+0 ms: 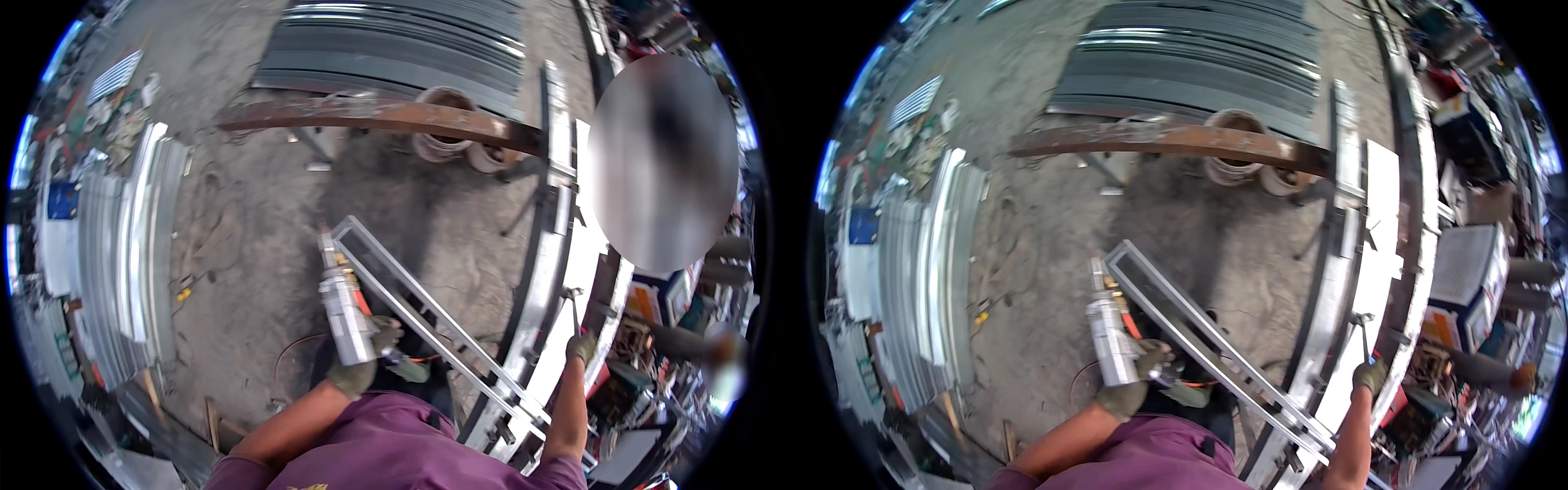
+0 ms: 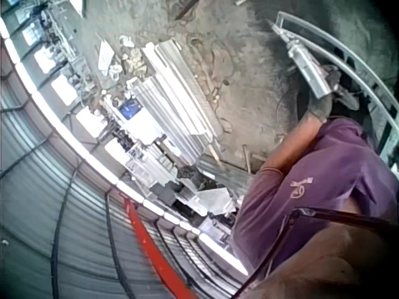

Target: The person welds metal frame components using a handheld welding torch, producing bright sparks. They position and reposition rectangular metal pieces on a workbench, then weld joints to assemble the structure.

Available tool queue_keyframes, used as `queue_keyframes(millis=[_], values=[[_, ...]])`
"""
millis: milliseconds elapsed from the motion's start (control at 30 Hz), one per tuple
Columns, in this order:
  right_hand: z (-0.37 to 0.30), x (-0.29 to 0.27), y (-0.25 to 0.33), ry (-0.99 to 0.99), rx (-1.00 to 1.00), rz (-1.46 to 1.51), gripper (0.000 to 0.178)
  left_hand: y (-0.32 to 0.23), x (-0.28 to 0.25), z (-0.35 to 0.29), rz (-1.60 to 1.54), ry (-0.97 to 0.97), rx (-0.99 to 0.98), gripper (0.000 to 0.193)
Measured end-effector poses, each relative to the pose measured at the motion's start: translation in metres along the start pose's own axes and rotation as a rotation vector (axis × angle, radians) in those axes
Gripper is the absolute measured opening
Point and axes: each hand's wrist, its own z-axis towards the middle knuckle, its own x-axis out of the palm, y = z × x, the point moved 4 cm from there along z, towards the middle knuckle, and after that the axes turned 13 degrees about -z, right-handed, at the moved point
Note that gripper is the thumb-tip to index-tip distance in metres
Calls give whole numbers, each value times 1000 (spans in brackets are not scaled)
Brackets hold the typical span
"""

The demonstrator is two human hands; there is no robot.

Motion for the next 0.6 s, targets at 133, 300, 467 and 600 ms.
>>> queue_keyframes(millis=[133,300,467,600], values=[[-95,-95,66,345,-321,558,57,-17,28,1,198,236,127,30],[-291,-227,171,616,-892,988,64,3,44,17,103,381,43,38],[-360,-282,226,279,-1141,870,87,-11,38,22,397,538,-6,58],[-376,-288,243,251,-1072,919,93,-19,20,31,355,683,-46,63]])
